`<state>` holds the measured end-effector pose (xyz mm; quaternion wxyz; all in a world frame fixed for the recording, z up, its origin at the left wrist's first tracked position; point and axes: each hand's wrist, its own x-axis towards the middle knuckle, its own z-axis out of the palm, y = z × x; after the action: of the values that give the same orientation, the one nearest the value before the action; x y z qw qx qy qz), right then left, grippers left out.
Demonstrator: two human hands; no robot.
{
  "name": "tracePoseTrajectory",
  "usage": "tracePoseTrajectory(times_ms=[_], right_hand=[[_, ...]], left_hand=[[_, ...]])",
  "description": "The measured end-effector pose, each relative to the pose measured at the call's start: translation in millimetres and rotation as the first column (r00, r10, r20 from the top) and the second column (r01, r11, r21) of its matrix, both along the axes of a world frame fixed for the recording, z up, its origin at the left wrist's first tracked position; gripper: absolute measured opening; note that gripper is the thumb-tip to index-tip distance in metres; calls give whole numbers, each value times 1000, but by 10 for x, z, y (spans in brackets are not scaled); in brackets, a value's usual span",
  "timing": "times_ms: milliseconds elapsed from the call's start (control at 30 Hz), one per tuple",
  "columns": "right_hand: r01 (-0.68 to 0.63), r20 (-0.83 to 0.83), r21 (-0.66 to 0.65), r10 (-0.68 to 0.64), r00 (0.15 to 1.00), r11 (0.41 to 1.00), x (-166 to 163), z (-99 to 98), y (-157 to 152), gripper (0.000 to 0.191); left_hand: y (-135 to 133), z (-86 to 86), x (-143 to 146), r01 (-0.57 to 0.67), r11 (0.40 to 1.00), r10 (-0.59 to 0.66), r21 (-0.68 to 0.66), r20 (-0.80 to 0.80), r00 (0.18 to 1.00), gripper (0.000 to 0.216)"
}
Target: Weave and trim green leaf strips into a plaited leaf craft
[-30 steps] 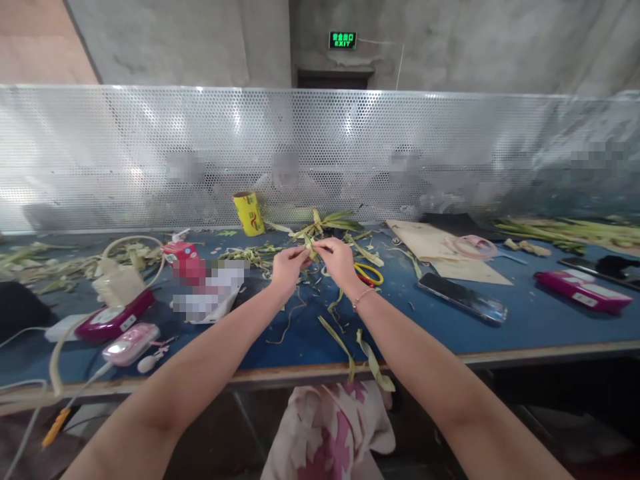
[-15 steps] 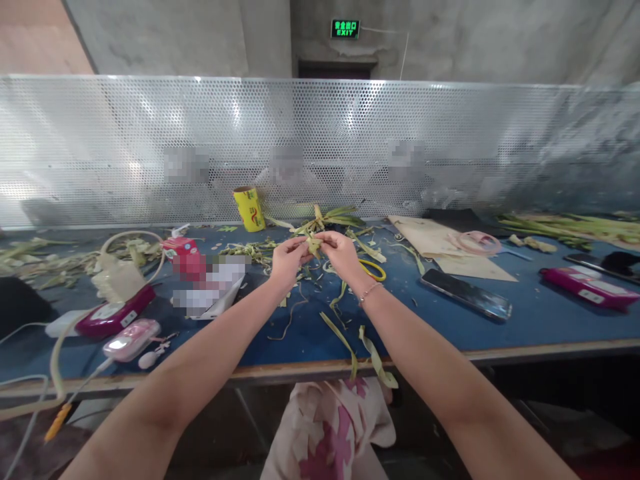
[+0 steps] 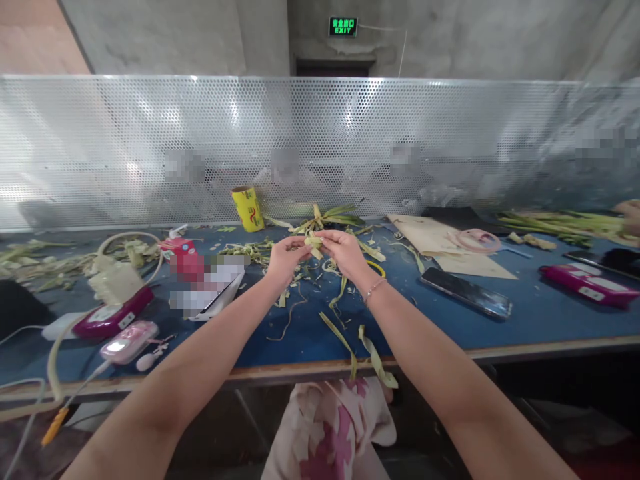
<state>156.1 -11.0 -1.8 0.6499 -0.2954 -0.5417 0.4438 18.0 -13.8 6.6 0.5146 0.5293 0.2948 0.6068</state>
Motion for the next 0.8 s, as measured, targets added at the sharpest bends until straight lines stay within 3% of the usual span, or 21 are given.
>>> tracePoseTrajectory(times_ms=[200, 567, 800], right_hand=[[-66, 39, 7, 65, 997, 998, 70, -2, -7, 27], [60, 79, -25, -58, 995, 998, 44, 7, 1, 26], [173, 198, 58, -181, 963, 983, 51, -3, 14, 19]], left_hand=[[-7, -1, -6, 23, 999, -24, -46, -31, 999, 37], [-14, -21, 10, -37, 999, 35, -16, -93, 995, 33], [-18, -17, 21, -10, 1000, 9, -14, -62, 998, 35]])
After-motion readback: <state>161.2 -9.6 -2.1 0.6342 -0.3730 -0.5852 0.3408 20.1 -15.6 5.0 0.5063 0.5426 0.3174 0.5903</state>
